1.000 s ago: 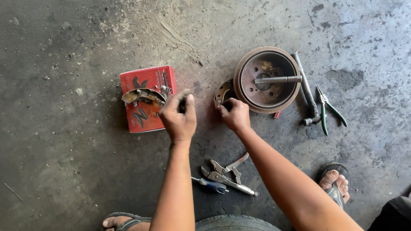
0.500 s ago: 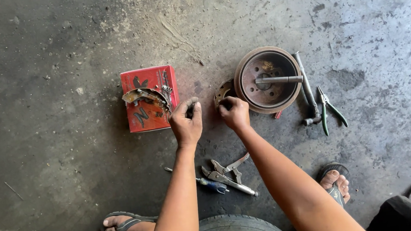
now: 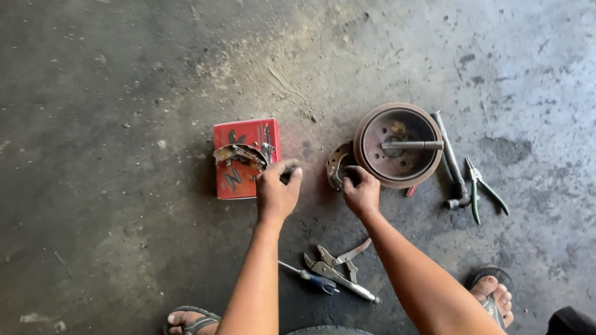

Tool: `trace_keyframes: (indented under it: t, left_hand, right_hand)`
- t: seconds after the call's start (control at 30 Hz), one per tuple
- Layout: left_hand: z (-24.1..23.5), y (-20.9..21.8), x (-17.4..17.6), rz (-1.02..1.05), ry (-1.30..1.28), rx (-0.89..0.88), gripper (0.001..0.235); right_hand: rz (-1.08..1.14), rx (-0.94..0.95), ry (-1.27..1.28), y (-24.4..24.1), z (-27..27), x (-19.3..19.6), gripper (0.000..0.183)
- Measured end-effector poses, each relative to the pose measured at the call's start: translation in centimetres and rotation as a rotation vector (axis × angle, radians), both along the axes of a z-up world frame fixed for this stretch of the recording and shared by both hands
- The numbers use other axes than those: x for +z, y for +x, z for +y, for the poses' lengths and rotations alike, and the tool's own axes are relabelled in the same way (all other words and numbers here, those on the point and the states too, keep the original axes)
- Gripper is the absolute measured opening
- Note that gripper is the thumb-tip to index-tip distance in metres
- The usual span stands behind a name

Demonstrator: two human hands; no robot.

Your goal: The person removes old brake shoes and hardware from a drum brake assembly, then unpacks new brake shoes from a red box and installs them into the assembly using pliers and a screwdriver.

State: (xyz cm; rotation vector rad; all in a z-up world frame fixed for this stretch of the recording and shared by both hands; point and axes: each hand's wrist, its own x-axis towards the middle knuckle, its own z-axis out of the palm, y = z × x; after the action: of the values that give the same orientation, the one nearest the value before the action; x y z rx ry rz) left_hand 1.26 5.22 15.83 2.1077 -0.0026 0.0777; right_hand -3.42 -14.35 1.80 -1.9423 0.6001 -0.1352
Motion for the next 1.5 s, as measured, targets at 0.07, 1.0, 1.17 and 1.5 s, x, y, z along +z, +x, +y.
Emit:
trace_keyframes:
  t: [0.07,1.0,1.17,1.5]
  left_hand:
    - [0.8,-0.1,1.4,0.144,0.111,-0.056,0.016]
    - [3.3,-10.7,31.5,0.619,0.935,-0.806,0.056]
    - [6.8,-8.5,27.6,0.618,0.883,-0.726,0.052]
    - [13.8,1.8,6.6,0.634,0.609,0.08,0.047]
  right_hand:
    - [-0.026,0.012,-0.01,-0.2,-0.3,1.5,0.025]
    - [0.282,0.947,-0.836,7.4,-12.4,26.0,0.038]
    - [0.51,1.125,-0.853,6.2,-11.0,19.8,0.027]
    - [0.196,0.847,-0.406,8.5,0.4,12.8,0.025]
